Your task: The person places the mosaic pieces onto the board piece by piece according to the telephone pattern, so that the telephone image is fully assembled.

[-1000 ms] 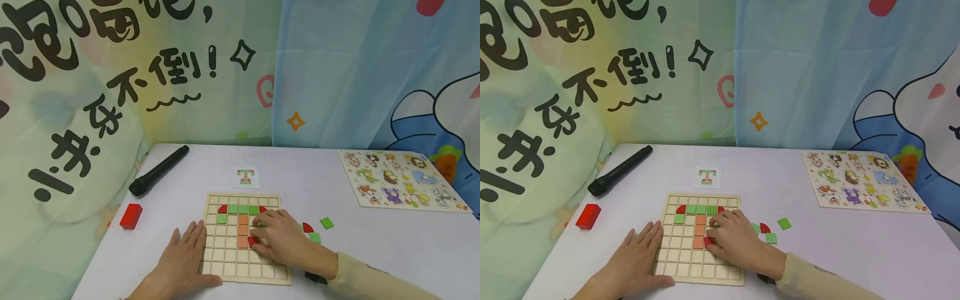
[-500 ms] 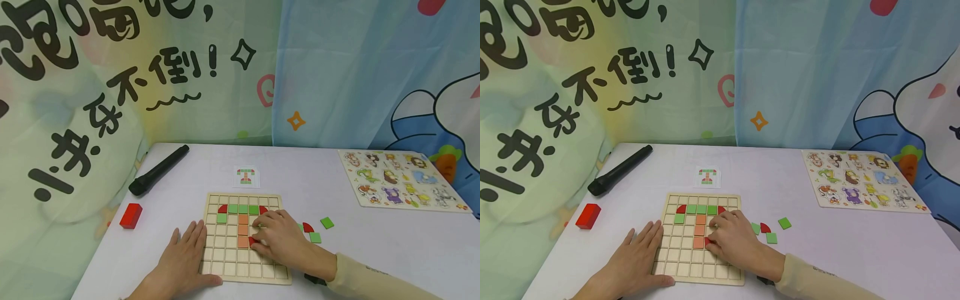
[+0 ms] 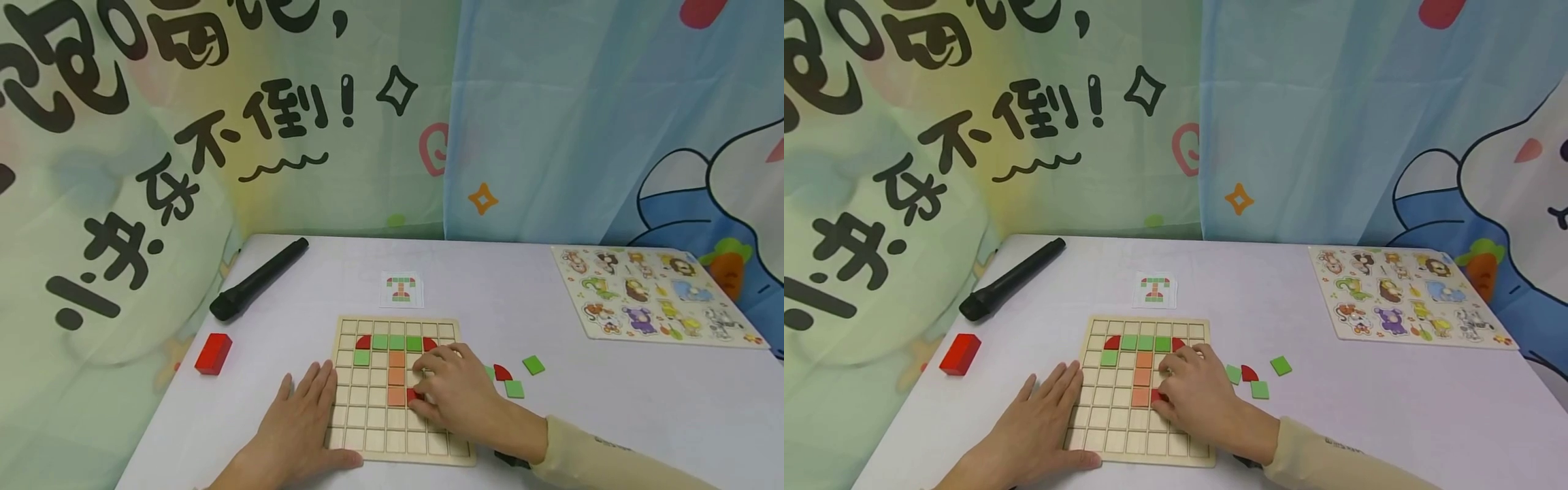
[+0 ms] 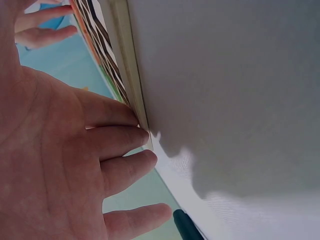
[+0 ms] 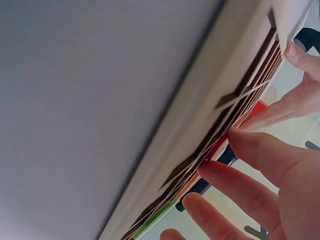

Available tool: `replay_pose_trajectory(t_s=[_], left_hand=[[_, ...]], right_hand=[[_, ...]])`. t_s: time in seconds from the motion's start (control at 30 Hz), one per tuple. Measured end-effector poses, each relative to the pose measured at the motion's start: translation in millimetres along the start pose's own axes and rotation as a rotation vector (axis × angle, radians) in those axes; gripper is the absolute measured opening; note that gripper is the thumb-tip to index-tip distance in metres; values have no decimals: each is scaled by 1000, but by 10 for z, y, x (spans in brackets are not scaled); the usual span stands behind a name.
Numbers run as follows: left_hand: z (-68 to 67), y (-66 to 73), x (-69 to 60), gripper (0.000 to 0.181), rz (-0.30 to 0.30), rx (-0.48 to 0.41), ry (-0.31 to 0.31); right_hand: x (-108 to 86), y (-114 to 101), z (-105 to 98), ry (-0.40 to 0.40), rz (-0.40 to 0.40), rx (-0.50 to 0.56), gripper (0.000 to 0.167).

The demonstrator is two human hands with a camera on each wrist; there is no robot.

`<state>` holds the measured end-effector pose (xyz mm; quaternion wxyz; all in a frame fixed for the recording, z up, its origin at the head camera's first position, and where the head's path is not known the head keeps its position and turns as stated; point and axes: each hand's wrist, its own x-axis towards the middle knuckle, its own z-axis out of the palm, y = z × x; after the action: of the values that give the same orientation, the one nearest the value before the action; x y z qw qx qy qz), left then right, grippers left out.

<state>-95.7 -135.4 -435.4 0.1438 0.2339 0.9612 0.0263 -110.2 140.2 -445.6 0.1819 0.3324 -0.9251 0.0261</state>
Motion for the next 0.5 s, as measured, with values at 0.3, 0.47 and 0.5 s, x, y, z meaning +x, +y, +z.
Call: replay_pose_trajectory(t_s=[0.3,0.47,0.5], left_hand=[[-15,1,-8,127,13,19,9],[-13,4,2,127,9,19,-2],[-12,3,4,127,7,18,-5]], right_hand=[[-18,96,-111,-93,118,72,19],[-53,269,-219,-93,191,54,28],[-71,311,-237,-90,202,49,28]])
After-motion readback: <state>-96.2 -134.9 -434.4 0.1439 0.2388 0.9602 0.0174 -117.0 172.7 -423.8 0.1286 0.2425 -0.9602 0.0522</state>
